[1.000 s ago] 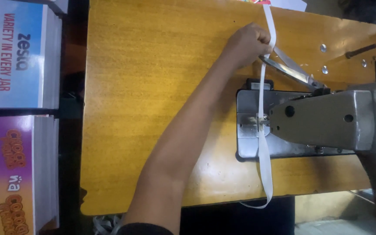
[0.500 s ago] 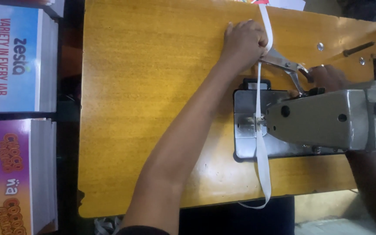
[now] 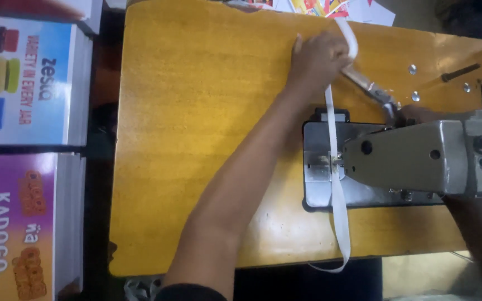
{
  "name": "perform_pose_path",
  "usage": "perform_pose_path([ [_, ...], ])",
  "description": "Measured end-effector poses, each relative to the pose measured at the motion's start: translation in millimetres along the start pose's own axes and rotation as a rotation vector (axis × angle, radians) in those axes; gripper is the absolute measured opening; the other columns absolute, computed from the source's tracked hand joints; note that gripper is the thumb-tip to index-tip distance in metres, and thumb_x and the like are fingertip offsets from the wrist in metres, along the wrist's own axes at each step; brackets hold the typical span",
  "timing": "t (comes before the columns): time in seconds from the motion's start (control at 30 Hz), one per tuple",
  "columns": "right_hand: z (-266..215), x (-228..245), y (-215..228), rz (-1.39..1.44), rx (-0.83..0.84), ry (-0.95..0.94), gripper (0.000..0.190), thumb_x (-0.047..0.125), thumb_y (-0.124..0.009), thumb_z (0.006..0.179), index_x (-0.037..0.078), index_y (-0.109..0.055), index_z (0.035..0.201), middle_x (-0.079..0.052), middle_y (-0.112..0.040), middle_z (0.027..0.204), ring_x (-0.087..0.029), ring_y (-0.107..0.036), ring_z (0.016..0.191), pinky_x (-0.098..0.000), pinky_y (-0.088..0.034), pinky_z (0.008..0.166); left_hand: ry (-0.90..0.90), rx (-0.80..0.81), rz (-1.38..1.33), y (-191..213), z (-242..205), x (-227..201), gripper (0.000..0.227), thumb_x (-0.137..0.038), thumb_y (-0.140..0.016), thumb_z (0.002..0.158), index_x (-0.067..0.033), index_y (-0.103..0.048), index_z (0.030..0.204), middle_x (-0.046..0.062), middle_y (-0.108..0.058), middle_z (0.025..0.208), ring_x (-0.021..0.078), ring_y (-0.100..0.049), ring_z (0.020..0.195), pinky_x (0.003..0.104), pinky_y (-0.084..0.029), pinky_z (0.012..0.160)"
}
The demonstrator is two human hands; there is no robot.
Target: The person aligns printed paper sheets on a sewing machine table and sews a white ribbon along the edge of each sheet. The person handles multiple sheets one at a time, guiding them under the needle and cutting the ribbon after each pass.
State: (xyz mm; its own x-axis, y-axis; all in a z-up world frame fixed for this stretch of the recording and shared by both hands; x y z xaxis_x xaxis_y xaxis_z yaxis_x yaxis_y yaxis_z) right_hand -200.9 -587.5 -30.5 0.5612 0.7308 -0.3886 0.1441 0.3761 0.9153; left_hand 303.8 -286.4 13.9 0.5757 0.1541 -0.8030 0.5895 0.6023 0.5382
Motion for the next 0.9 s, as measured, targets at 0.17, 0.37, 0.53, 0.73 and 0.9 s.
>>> perform_pose_path([
  [0.17,-20,-4,-70,-0.028,0.008,-0.029,0.053,0.069,-0.07,0.105,0.018,-0.08,0.095,-0.002,-0.074,0.083,-0.02,-0.073,0.077,-0.0335,-0.055,0.069,0.106,-0.14,-0.476,37,-7,13,0.1,-0.085,-0.046,0.086,-0.0215,-0.04,0.163,0.018,-0.055,0.164,0.0319,-0.053,0.154,0.047,-0.046,0.118],
  [0.37,-55,40,-78,-0.073,0.019,-0.042,0.057,0.073,-0.069,0.106,0.019,-0.081,0.091,-0.001,-0.075,0.079,-0.019,-0.074,0.073,-0.0325,-0.055,0.065,0.354,-0.345,-0.464,54,-25,18,0.075,-0.06,-0.04,0.095,-0.0111,-0.053,0.15,0.014,-0.061,0.16,0.0324,-0.065,0.143,0.048,-0.054,0.107],
  [0.53,-86,170,65,-0.094,0.009,-0.059,0.061,0.077,-0.069,0.107,0.02,-0.082,0.089,0.0,-0.075,0.075,-0.018,-0.075,0.07,-0.0317,-0.055,0.062,0.171,-0.353,-0.161,27,-43,30,0.049,-0.041,-0.051,0.104,-0.0116,-0.061,0.141,0.008,-0.069,0.138,0.0277,-0.071,0.123,0.046,-0.058,0.097],
  [0.73,-152,272,245,0.833,-0.043,-0.131,0.036,0.016,-0.07,0.106,0.002,-0.066,0.139,-0.021,-0.07,0.125,-0.036,-0.069,0.096,-0.0509,-0.054,0.082,0.08,-0.208,0.116,26,-144,-39,0.028,-0.029,-0.053,0.096,-0.0127,-0.056,0.074,0.015,-0.062,0.079,0.0427,-0.058,0.074,0.059,-0.036,0.064],
  [0.9,-224,292,239,1.21,-0.047,-0.147,0.04,0.017,-0.072,0.107,0.001,-0.065,0.142,-0.02,-0.07,0.12,-0.04,-0.073,0.105,-0.0472,-0.06,0.087,0.091,0.162,0.196,20,-313,-143,0.044,-0.037,-0.053,0.097,-0.004,-0.072,0.075,0.024,-0.071,0.074,0.0503,-0.074,0.081,0.063,-0.056,0.066],
])
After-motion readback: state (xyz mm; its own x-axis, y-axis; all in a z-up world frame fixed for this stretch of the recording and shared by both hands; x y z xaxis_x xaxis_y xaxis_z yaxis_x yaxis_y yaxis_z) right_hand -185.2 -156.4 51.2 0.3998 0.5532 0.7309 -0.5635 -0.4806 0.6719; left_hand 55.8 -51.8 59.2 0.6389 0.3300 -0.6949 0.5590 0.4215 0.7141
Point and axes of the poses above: each hand's wrist, its own z-axis towards the middle knuckle, its own y-axis out of the back of the hand, x = y × z, the point moved 5 cm from there along z, towards the middle knuckle
